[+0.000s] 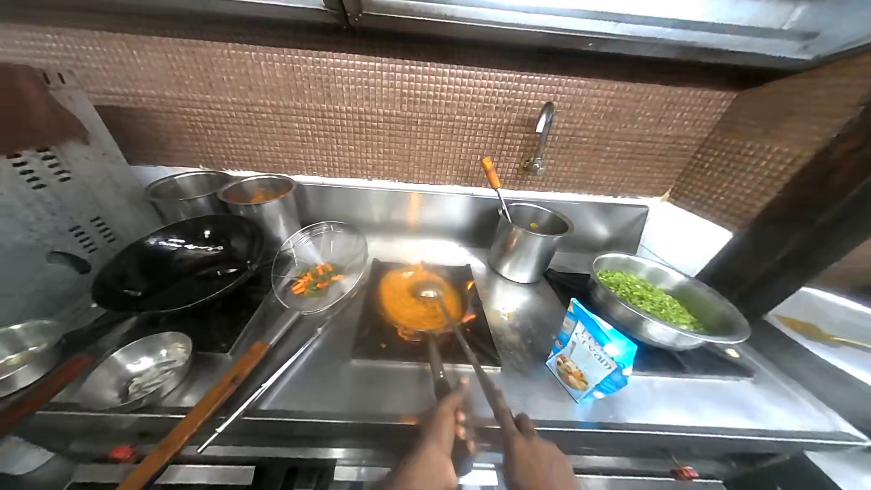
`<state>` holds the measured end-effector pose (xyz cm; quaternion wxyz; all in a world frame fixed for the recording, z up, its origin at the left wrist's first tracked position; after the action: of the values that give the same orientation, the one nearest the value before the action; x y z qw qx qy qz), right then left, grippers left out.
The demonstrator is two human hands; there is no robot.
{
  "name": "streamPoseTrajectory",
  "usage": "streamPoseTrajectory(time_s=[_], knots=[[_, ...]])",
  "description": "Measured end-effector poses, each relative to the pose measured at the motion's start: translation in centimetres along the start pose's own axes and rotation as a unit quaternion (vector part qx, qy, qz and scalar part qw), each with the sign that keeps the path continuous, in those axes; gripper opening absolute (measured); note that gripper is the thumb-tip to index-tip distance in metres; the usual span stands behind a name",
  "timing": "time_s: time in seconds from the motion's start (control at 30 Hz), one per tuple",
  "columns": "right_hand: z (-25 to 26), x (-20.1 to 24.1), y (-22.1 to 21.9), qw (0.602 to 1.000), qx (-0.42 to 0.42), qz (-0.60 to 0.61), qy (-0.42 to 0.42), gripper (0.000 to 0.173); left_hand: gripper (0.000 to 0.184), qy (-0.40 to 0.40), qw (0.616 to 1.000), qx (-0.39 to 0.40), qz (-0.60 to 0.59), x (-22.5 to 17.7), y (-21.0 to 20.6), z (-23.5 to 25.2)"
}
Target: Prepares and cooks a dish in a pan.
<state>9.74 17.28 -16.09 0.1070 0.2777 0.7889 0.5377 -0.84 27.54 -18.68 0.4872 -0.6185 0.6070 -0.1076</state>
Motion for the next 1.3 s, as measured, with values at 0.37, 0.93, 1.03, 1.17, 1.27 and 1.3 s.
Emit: streamPoseTrajectory(time_s=[0.37, 0.93, 1.03, 1.17, 1.27, 1.3], knots=[[0.7, -0.7, 0.8, 1.0, -0.002, -0.011, -0.002, 0.08, 0.04, -0.001, 1.0, -0.017, 0.018, 0.6, -0.5, -0.6], [-1.5, -1.1, 0.6, 0.999, -0.015, 0.008, 0.045, 0.072, 0.04, 0.016, 1.0, 0.001, -0.026, -0.6, -1.1, 0.5], [1.6, -0.7, 1.4, 1.0, 0.007, -0.014, 0.003, 0.075, 0.041, 0.03, 0.999, -0.004, 0.01, 0.6, -2.0, -2.8], [-1.2, -1.1, -0.5, 1.0, 0.0, -0.011, -0.001, 0.081, 0.04, 0.001, 0.999, 0.024, -0.027, -1.9, 1.2, 2.3], [-2.4, -1.2, 0.4, 0.999, -0.012, -0.012, 0.042, 0.073, 0.04, 0.005, 0.999, 0.029, -0.044, -2.3, 0.7, 2.9], [-1.7, -0.9, 1.1, 0.999, -0.014, -0.015, 0.047, 0.072, 0.039, 0.014, 0.999, 0.026, -0.038, -1.8, -0.5, 1.5]])
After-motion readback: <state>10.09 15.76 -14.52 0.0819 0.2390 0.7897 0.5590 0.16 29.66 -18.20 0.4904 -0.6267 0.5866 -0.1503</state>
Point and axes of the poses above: each hand's wrist, its own z-axis towards the middle knuckle, its own y-axis out of the back of the hand, x = y × z, the point moved 2 cm from there along z, towards the middle knuckle, and after that the axes turned 10 degrees about x, right-handed, at the moved point
